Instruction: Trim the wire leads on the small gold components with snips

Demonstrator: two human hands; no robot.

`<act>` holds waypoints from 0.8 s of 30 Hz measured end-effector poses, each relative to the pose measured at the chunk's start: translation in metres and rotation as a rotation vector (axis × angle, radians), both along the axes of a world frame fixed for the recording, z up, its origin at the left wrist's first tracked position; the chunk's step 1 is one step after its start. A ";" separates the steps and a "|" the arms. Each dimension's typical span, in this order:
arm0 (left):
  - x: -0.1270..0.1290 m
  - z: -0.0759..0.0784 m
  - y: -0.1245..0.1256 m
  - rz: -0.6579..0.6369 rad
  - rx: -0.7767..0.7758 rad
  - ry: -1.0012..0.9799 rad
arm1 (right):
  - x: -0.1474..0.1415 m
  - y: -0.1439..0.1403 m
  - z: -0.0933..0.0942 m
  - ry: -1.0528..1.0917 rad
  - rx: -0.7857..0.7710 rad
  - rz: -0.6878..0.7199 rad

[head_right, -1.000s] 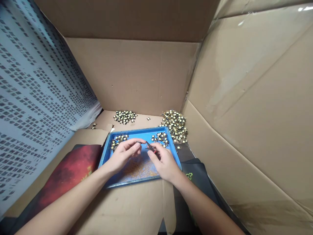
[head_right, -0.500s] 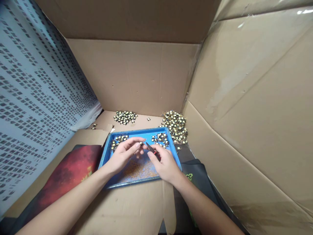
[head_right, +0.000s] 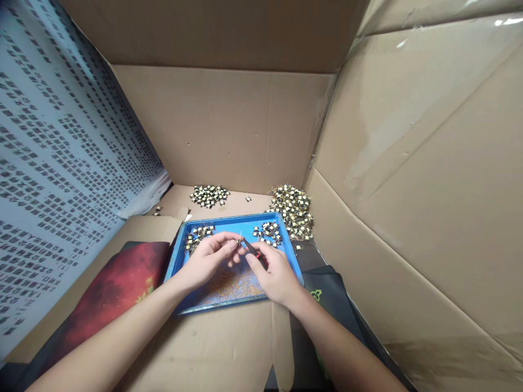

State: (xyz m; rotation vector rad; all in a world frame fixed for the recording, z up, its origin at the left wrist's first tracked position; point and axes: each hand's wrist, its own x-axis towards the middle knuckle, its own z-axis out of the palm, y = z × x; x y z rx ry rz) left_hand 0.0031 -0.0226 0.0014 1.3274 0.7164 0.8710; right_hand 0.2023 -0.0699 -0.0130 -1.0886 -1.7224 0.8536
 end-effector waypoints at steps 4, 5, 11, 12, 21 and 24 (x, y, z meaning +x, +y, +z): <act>0.000 0.001 -0.003 -0.028 0.046 0.076 | 0.000 0.000 0.001 0.006 0.013 0.021; 0.000 0.001 -0.004 -0.033 0.066 0.092 | -0.001 -0.001 0.001 0.006 0.016 0.028; 0.001 0.003 -0.008 -0.019 0.166 0.163 | -0.002 -0.003 0.003 -0.021 -0.008 0.011; 0.001 0.004 -0.008 -0.015 0.180 0.172 | -0.003 -0.004 0.003 -0.025 -0.007 0.005; 0.000 0.007 -0.006 0.035 0.361 0.358 | -0.002 -0.004 0.002 -0.001 0.025 0.005; 0.000 0.005 -0.006 0.059 0.401 0.385 | -0.002 -0.004 0.001 -0.013 0.027 0.012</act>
